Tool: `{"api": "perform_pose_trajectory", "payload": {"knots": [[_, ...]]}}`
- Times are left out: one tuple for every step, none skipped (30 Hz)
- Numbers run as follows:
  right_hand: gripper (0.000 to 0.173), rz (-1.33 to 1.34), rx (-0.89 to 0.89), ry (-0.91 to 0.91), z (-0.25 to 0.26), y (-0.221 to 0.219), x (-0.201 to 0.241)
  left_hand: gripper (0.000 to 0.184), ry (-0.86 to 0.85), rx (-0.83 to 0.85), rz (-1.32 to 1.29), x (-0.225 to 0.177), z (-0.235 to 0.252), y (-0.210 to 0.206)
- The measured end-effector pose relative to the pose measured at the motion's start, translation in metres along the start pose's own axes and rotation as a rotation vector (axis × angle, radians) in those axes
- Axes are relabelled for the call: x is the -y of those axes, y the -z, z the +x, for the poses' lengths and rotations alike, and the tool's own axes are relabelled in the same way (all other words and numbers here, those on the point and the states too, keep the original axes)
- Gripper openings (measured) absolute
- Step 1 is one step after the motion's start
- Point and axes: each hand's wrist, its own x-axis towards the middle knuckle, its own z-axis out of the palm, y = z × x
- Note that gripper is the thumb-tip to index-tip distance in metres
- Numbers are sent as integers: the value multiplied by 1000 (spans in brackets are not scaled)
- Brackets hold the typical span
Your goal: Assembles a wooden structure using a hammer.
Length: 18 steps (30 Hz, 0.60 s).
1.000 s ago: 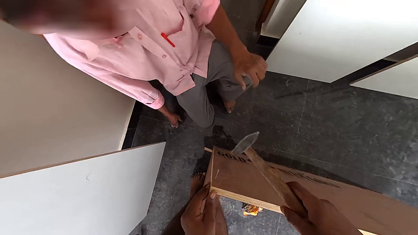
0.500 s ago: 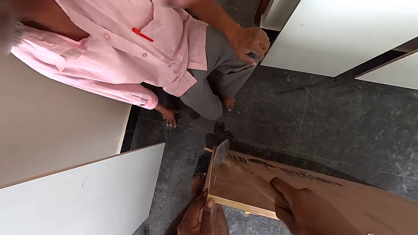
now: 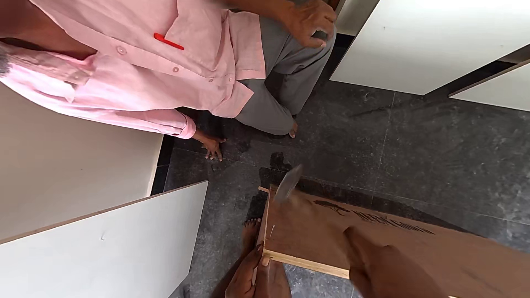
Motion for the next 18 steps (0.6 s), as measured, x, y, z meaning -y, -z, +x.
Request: {"api": "perform_pose_trajectory", "payload": {"knots": [[38,-51,84,-14,2,-1,3,25,-2,5,-6,0,1,0],[36,-81,116,-10,3,0,3,25,-8,9,-12,1,2,-1],[35,-92,106,5,3,5,2,23,-12,6,-18,1,3,-1],[33,-74,62,22,1,10,0,22,-16,0,-13,1,2,0],[32,-27,-22,39,-1,13,-3,22,-15,0,-9,1,1,0],[34,37,-128,49,-2,15,-6,22,-14,0,-7,0,1,-1],[37,86,-225,58,-2,12,-7,22,-14,0,-5,1,2,-1],[39,102,-248,55,-1,7,-6,23,-14,0,-4,1,2,-1],[43,80,-173,43,-2,1,-3,23,-18,0,-5,2,1,0],[42,22,-29,16,-1,-3,1,23,-22,-1,-4,1,1,0],[39,-33,90,-14,1,-5,5,22,-25,2,-3,0,2,0],[37,-56,108,-21,1,-3,5,22,-27,6,-7,0,3,-2],[36,-49,74,-8,0,3,4,23,-24,6,-10,0,3,-2],[37,-8,-4,16,-1,8,0,23,-15,8,-10,-1,2,-1],[40,54,-114,38,-1,12,-4,23,-8,9,-11,-1,2,-1],[41,107,-210,52,-1,12,-6,23,-5,9,-13,0,3,-2],[41,121,-257,54,1,9,-5,23,-4,7,-12,1,3,-1],[42,94,-204,44,0,4,-2,24,-8,1,-9,2,3,-1]]}}
